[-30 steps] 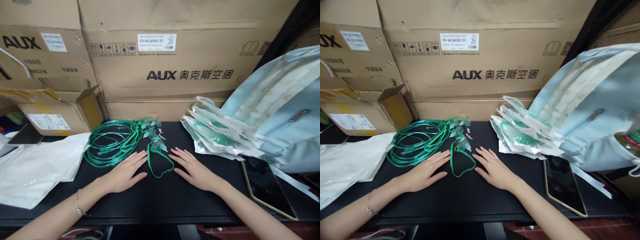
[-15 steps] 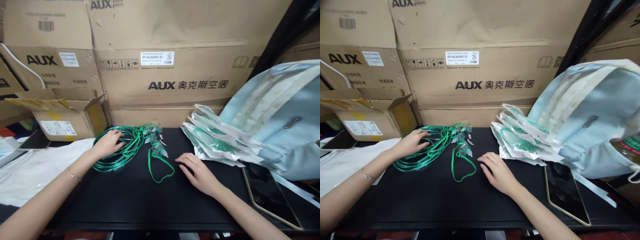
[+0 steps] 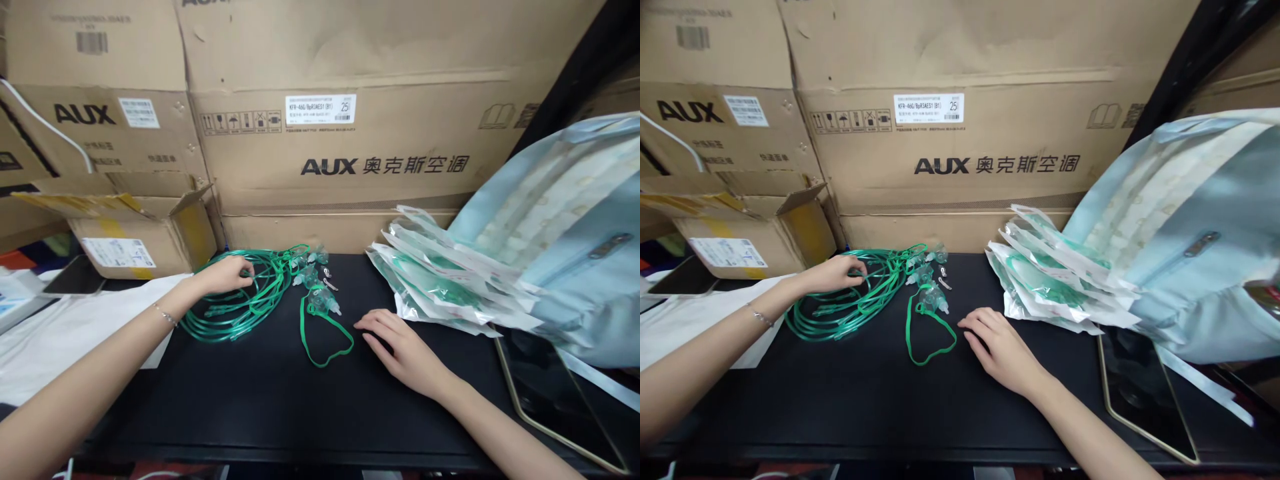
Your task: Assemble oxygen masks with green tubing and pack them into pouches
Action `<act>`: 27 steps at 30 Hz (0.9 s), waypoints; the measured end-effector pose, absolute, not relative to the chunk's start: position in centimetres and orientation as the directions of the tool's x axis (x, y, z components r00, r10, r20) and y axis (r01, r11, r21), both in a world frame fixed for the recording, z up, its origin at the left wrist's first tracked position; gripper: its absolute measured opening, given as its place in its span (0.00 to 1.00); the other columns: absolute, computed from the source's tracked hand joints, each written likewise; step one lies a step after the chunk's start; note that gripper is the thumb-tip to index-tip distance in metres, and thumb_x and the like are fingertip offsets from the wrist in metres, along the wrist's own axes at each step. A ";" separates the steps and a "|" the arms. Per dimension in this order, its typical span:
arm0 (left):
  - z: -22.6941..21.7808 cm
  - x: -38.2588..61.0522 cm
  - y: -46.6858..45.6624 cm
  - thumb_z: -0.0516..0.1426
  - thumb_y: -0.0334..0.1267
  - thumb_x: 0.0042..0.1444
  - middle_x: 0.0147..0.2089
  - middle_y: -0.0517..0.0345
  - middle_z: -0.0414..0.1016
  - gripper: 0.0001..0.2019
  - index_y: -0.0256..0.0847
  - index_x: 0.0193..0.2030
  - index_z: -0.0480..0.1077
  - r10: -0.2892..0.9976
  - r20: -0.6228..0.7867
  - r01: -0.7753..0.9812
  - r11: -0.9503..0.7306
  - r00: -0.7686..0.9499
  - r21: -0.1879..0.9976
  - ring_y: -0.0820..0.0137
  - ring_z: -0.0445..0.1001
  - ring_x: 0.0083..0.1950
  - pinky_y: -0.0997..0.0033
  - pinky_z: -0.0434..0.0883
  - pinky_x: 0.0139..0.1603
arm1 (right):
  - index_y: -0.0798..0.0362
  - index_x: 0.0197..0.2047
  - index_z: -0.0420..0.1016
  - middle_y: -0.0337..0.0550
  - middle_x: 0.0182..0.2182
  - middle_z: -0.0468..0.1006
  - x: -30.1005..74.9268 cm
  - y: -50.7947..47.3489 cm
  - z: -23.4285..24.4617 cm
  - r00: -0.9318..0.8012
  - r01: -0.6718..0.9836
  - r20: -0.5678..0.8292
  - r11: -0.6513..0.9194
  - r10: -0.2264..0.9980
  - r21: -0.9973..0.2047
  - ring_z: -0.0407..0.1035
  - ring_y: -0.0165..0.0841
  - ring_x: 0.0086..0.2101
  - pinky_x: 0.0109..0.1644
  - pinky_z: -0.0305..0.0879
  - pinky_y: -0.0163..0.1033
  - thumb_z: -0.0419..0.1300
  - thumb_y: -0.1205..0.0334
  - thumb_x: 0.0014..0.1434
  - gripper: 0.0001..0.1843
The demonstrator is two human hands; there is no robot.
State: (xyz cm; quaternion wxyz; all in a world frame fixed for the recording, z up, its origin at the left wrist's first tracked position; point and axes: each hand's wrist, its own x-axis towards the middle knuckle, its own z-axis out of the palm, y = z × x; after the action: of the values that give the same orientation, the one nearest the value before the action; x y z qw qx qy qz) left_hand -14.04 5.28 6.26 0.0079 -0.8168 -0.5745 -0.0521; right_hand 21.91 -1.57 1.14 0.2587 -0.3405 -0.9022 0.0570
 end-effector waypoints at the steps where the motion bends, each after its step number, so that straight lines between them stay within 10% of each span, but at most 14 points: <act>1: 6.6 -14.1 5.3 0.51 0.41 0.48 0.35 0.52 0.75 0.12 0.38 0.33 0.73 0.938 0.115 0.942 -0.333 0.327 0.034 0.64 0.73 0.38 0.71 0.66 0.39 | 0.52 0.45 0.68 0.47 0.40 0.71 21.9 -1.5 1.1 -0.636 0.584 0.425 0.762 0.643 -0.280 0.65 0.36 0.43 0.47 0.65 0.45 0.48 0.66 0.61 0.11; 18: 17.7 -13.9 3.3 0.47 0.34 0.57 0.36 0.51 0.72 0.12 0.30 0.42 0.68 0.604 0.792 0.956 -0.174 -0.086 0.236 0.74 0.64 0.32 0.75 0.62 0.36 | 0.50 0.45 0.69 0.48 0.42 0.71 21.8 -1.3 1.2 -0.585 0.570 0.475 0.750 0.657 -0.335 0.66 0.37 0.44 0.47 0.66 0.47 0.49 0.64 0.60 0.12; 23: 20.2 -11.7 2.0 0.50 0.31 0.56 0.27 0.59 0.66 0.09 0.30 0.38 0.69 0.428 0.903 0.821 -0.499 -0.045 0.277 0.79 0.59 0.25 0.78 0.59 0.29 | 0.47 0.51 0.64 0.48 0.49 0.68 19.1 -0.5 3.4 -0.438 0.323 0.469 0.621 0.767 -0.714 0.63 0.37 0.51 0.54 0.61 0.49 0.53 0.59 0.59 0.16; 27: 19.3 -8.1 0.6 0.52 0.30 0.55 0.24 0.62 0.64 0.06 0.33 0.34 0.70 0.443 0.893 0.771 -0.593 0.073 0.231 0.78 0.59 0.24 0.77 0.57 0.26 | 0.45 0.60 0.47 0.52 0.61 0.53 14.7 0.4 6.5 -0.501 -0.142 0.265 0.224 0.824 -0.964 0.59 0.41 0.55 0.53 0.62 0.50 0.63 0.53 0.49 0.40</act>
State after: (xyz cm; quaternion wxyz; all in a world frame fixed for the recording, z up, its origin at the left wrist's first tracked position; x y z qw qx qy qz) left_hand -8.11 0.56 19.33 0.1539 -0.7161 -0.4241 -0.5326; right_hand 14.74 0.35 6.45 0.4265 -0.2602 -0.6557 0.5661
